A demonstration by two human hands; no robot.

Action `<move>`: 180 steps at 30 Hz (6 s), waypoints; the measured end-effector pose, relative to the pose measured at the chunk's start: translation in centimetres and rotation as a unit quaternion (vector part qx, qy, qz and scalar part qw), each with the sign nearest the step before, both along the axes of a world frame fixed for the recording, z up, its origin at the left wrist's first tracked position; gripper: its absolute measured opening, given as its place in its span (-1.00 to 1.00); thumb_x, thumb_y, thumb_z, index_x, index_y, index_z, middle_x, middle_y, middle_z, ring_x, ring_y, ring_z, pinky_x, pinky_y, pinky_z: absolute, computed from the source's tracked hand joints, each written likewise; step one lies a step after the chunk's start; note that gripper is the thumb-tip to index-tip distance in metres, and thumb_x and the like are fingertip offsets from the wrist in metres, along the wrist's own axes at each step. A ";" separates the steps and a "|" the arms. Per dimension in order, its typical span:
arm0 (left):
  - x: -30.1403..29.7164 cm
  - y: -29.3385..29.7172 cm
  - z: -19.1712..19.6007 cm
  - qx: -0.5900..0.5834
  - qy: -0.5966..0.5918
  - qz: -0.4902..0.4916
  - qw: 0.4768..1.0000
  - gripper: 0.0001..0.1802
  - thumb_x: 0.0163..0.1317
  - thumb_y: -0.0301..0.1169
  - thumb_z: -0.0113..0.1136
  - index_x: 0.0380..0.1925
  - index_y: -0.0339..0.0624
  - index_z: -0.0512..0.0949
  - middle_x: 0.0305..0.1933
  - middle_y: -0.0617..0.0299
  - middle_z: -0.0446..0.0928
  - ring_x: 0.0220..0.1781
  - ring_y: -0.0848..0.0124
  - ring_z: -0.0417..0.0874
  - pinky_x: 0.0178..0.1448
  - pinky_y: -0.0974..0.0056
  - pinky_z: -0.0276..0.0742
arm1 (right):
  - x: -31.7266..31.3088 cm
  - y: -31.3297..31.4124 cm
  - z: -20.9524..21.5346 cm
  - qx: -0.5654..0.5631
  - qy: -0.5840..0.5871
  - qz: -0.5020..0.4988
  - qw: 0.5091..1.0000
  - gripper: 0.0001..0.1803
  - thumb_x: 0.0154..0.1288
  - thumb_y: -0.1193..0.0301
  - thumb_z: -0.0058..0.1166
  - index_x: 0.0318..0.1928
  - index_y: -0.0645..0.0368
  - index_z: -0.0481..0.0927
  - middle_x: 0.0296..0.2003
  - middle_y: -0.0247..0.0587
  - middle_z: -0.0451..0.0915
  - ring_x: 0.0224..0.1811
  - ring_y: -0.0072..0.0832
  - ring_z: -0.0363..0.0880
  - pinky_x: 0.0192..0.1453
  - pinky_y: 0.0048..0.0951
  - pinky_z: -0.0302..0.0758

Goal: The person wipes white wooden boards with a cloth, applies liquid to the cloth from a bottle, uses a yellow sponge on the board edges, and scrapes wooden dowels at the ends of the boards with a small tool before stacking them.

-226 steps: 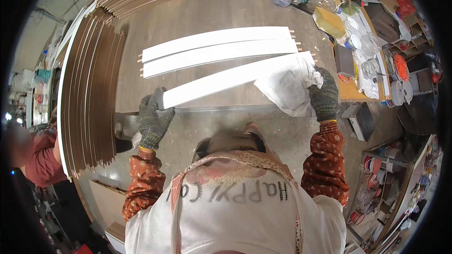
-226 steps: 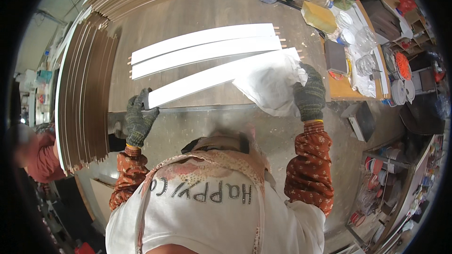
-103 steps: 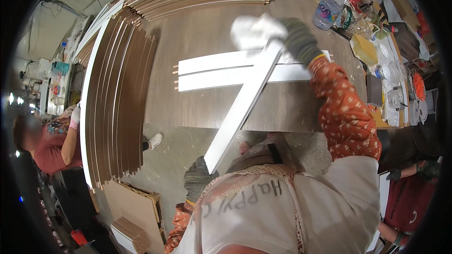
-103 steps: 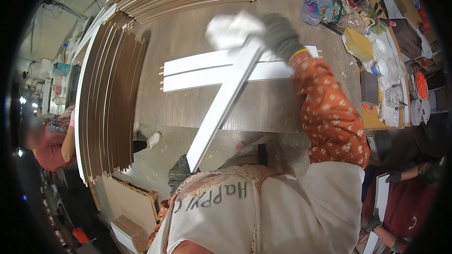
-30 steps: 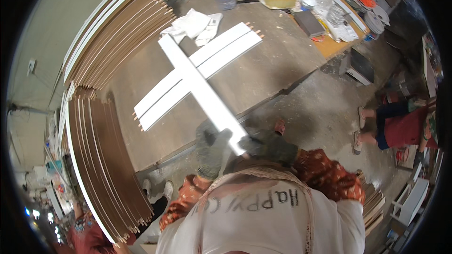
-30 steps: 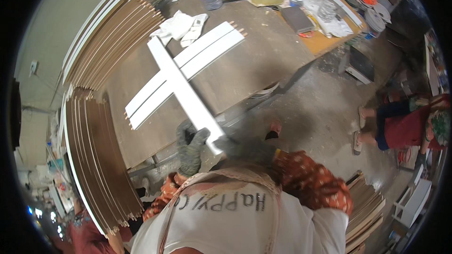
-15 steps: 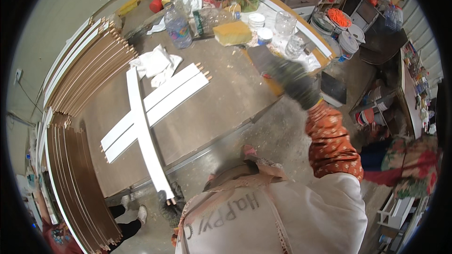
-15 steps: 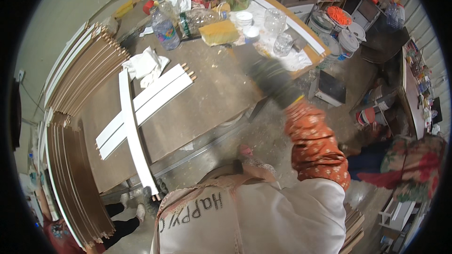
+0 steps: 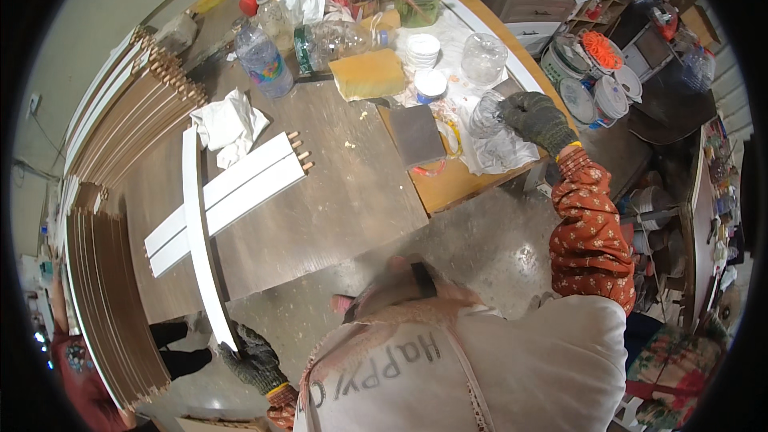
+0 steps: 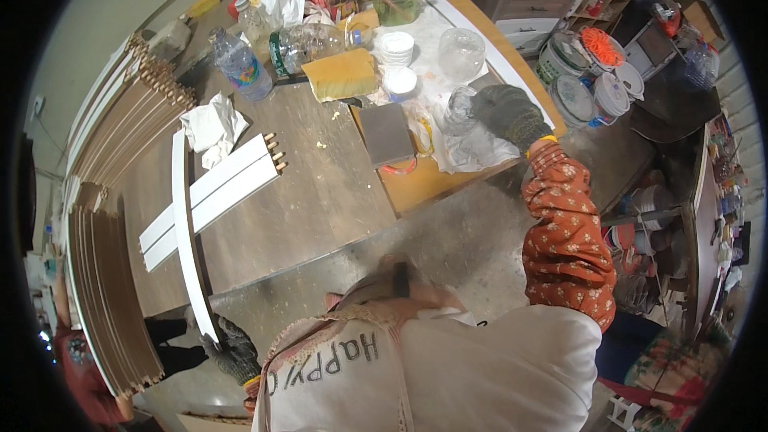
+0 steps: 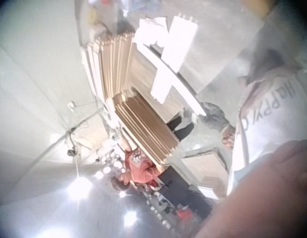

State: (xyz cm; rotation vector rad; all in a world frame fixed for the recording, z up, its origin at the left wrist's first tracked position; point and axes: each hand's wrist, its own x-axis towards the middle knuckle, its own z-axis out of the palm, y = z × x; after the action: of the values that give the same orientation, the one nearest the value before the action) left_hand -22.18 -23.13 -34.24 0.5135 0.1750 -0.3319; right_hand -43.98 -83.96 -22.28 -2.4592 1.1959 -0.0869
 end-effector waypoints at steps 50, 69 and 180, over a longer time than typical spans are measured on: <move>4.7 6.7 -0.5 0.652 -0.583 -0.028 0.484 -0.49 0.17 -0.47 0.20 0.18 -0.13 0.43 0.20 -0.02 0.43 0.20 -0.03 0.45 0.24 0.03 0.39 | 14.4 46.0 -13.0 -0.021 -0.174 0.518 0.837 -0.30 0.05 0.05 0.27 0.14 0.16 0.43 0.16 -0.08 0.35 0.20 -0.16 0.34 0.11 -0.13 0.40; 5.2 7.4 -0.5 0.605 -0.563 -0.108 0.552 -0.44 0.19 -0.61 0.12 0.24 -0.12 0.36 0.24 -0.09 0.36 0.04 0.18 0.58 -0.15 0.29 0.61 | 14.8 47.9 -10.3 0.085 -0.287 0.439 0.847 -0.56 0.04 0.55 0.17 0.02 0.25 0.51 -0.11 -0.02 0.51 -0.16 -0.12 0.54 -0.14 -0.23 0.50; 4.4 12.6 1.9 0.642 -0.398 -0.086 0.649 -0.47 0.02 -0.44 0.35 0.06 -0.18 0.49 0.05 0.00 0.53 -0.09 0.15 0.62 -0.09 0.20 0.58 | 25.1 43.2 -9.2 -0.138 -0.352 0.444 0.813 -0.70 0.27 0.55 0.03 0.03 0.25 0.49 -0.05 -0.09 0.55 -0.13 -0.26 0.55 -0.07 -0.28 0.55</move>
State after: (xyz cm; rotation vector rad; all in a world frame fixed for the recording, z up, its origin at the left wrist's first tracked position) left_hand -17.81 -10.57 -32.33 2.0696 -0.5853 -0.0781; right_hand -18.91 -40.75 -31.44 -2.5690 -0.3279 -0.8483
